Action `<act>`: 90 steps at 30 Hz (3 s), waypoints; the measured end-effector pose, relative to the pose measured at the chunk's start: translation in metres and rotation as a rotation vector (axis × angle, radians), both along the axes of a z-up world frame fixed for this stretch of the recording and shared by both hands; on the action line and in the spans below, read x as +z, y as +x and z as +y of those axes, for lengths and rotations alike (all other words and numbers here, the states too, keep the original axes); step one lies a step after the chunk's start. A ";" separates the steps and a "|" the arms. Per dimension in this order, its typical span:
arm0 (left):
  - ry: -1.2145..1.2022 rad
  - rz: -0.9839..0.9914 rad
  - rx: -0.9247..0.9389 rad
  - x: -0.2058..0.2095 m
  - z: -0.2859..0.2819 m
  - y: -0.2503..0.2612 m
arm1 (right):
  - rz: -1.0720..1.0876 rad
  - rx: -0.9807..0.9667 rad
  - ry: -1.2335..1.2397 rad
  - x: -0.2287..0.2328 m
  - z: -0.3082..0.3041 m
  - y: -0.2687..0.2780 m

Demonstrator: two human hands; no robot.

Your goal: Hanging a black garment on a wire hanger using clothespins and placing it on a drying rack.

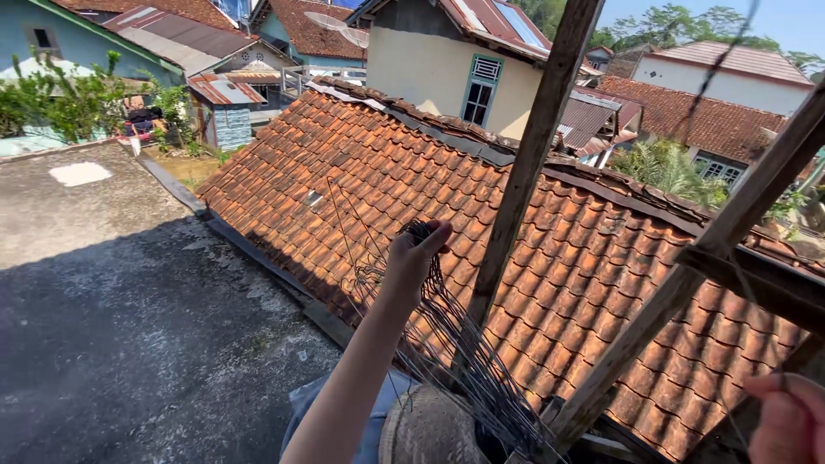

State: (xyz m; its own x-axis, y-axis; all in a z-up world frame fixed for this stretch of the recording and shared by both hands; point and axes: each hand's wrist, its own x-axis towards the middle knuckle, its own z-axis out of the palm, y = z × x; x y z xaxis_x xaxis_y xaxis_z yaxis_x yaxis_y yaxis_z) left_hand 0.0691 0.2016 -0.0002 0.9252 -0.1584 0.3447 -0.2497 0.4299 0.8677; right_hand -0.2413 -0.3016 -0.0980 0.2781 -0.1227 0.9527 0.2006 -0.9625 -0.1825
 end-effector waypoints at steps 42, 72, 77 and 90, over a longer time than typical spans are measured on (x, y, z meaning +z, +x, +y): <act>-0.469 0.158 1.621 -0.240 0.948 -0.725 | 1.154 1.750 -0.816 -0.207 1.301 -0.260; -0.005 0.247 1.430 -0.267 1.486 -0.862 | 2.436 1.644 -0.144 -0.248 1.867 -0.408; 0.374 0.361 1.424 -0.251 1.552 -0.858 | 2.224 1.556 0.141 -0.233 1.917 -0.435; 0.582 0.013 1.259 -0.230 1.720 -0.743 | 1.976 1.558 0.183 -0.162 2.039 -0.361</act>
